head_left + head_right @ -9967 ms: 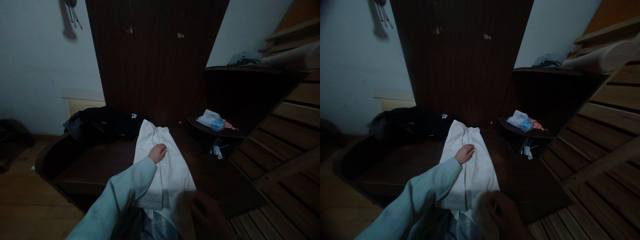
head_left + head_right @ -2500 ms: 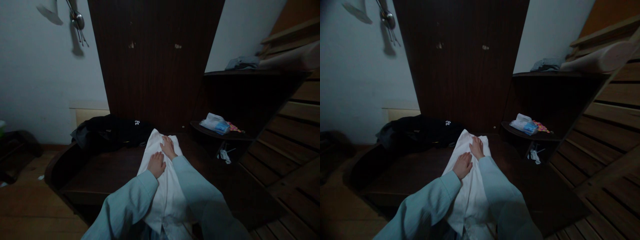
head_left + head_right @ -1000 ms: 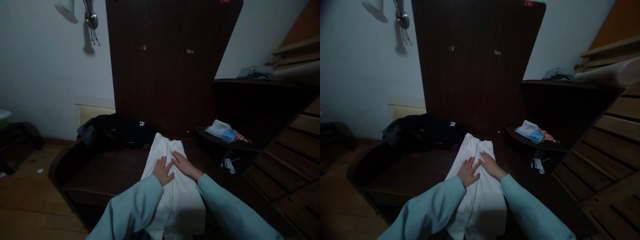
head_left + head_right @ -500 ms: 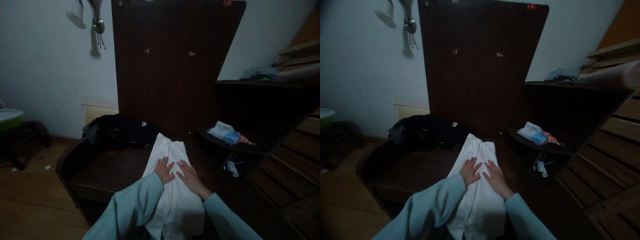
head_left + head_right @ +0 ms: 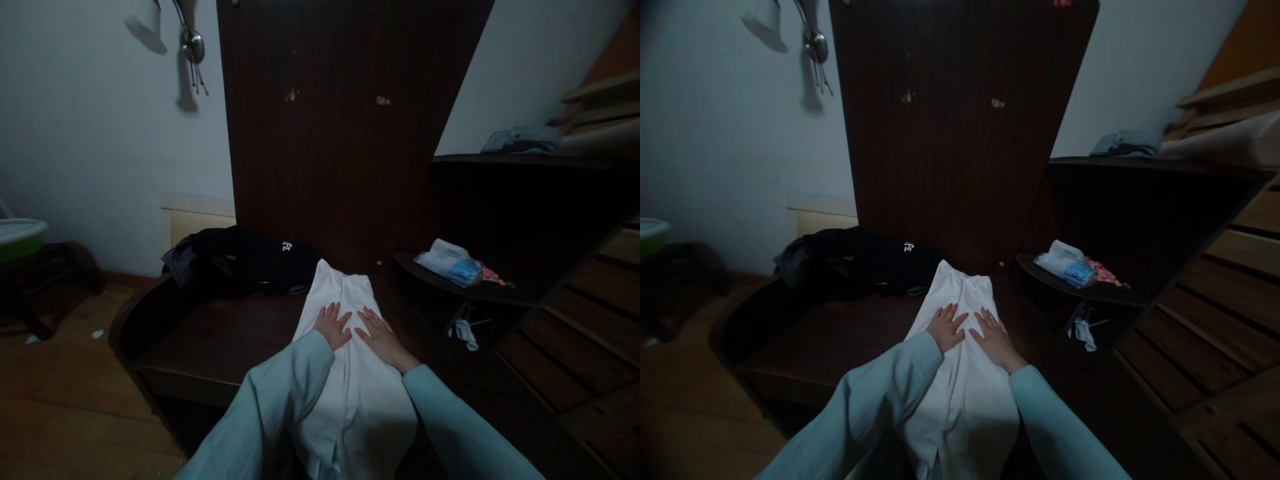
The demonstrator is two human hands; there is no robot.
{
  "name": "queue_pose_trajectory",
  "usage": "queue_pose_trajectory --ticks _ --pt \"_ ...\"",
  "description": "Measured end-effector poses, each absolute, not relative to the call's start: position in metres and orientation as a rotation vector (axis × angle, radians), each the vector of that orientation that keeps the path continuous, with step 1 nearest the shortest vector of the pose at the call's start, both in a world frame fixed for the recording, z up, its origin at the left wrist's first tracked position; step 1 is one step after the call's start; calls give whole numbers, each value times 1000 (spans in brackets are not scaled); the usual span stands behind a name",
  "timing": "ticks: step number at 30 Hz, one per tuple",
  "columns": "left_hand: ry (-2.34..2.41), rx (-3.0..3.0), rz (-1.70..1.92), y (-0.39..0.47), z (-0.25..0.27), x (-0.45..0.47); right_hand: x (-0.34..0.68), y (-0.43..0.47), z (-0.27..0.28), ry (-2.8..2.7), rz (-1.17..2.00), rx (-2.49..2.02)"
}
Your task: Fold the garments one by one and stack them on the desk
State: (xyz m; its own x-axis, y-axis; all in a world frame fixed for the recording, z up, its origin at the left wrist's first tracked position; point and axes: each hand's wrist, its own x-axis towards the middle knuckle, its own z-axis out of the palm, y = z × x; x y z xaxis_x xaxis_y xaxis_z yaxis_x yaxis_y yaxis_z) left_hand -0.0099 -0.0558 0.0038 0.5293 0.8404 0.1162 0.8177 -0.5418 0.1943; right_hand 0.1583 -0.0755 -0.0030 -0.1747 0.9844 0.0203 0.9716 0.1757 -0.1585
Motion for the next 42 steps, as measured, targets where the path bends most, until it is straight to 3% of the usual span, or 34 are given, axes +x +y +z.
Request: queue_pose_trajectory --ticks 42 --pt "1452 2644 291 -40 4 -2 164 -58 -3 -2265 187 -1943"
